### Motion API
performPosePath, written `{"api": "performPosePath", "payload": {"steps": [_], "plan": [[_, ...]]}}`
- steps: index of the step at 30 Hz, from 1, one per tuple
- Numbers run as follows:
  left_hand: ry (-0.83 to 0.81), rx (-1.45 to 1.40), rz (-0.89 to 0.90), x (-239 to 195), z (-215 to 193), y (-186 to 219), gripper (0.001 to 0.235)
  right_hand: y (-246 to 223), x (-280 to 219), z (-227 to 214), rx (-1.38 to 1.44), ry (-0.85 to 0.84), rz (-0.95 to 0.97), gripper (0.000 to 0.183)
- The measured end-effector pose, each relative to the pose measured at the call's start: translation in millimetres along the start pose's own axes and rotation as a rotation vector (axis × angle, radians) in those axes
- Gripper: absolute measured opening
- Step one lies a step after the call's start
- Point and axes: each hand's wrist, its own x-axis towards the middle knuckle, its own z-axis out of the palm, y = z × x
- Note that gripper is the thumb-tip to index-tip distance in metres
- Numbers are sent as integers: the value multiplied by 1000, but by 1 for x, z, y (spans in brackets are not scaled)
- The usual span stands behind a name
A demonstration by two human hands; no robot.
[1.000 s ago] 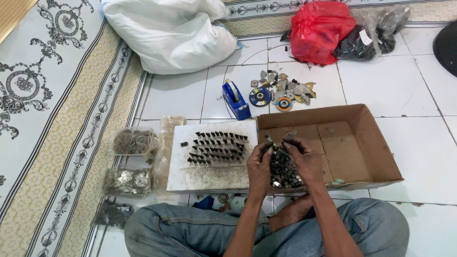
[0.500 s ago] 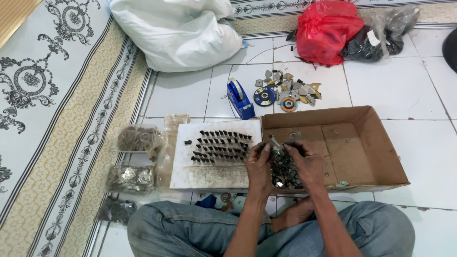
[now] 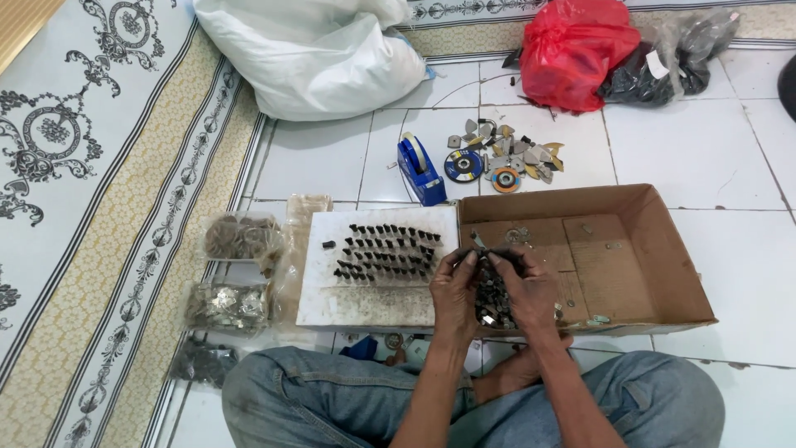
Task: Organizing small metal components by picking them from a cardboard box and placing them into a slotted foam tray.
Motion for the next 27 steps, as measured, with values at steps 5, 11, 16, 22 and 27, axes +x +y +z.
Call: {"api": "performPosePath", "payload": {"steps": [5,11,16,22,27], "plan": [[12,30,16,-6,3,-1,22,-6,-4,3,-3,9,-54,16],[43,32,48,-16,17,6,22,-22,-11,9,-26,36,-130,8],[32,65,81,-30,31,23,21,-27,-14,12,7,74,-203,3],[31,111,103,-33,33,31,17,-34,-16,15,67,76,-220,2],[34,98,117,-30,32,28,17,-27,-12,10,62,22,-241,1]]}}
